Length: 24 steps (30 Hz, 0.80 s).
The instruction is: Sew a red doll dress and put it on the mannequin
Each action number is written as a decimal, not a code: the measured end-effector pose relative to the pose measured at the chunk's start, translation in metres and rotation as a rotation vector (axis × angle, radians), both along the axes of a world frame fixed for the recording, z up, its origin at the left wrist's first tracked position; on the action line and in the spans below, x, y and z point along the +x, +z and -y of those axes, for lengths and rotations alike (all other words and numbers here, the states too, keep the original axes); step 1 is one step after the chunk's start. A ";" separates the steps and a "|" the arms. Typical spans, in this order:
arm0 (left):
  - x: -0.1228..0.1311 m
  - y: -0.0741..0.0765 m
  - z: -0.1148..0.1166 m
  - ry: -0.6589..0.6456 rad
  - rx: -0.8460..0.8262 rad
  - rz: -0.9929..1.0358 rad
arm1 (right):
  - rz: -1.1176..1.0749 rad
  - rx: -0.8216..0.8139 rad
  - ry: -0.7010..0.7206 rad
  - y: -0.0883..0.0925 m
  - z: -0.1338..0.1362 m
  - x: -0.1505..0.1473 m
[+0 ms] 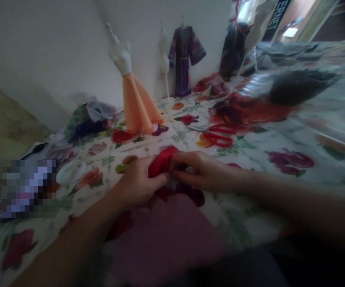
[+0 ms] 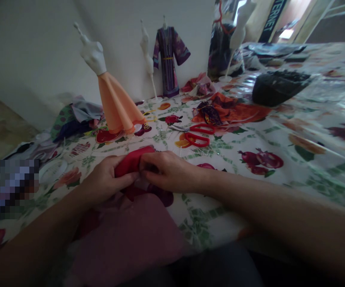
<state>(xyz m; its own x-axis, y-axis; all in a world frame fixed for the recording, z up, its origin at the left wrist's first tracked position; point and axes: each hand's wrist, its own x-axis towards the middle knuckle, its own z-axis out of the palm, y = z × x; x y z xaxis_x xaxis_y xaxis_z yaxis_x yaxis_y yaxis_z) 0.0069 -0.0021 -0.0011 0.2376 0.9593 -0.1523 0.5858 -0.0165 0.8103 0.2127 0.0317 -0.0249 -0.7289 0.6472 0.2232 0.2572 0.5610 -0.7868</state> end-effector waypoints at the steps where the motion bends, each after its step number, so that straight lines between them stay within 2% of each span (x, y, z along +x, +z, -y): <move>1: 0.001 0.000 0.000 -0.001 0.005 -0.005 | 0.007 0.007 -0.003 0.000 0.000 0.000; 12: 0.001 0.000 -0.001 -0.019 0.006 0.000 | 0.012 -0.006 0.003 0.003 0.000 0.000; 16: 0.002 0.001 -0.001 -0.054 0.087 -0.048 | 0.003 -0.035 -0.008 0.002 0.000 0.001; 24: -0.009 -0.009 -0.007 -0.053 0.126 -0.108 | -0.019 0.103 -0.014 0.003 -0.003 0.003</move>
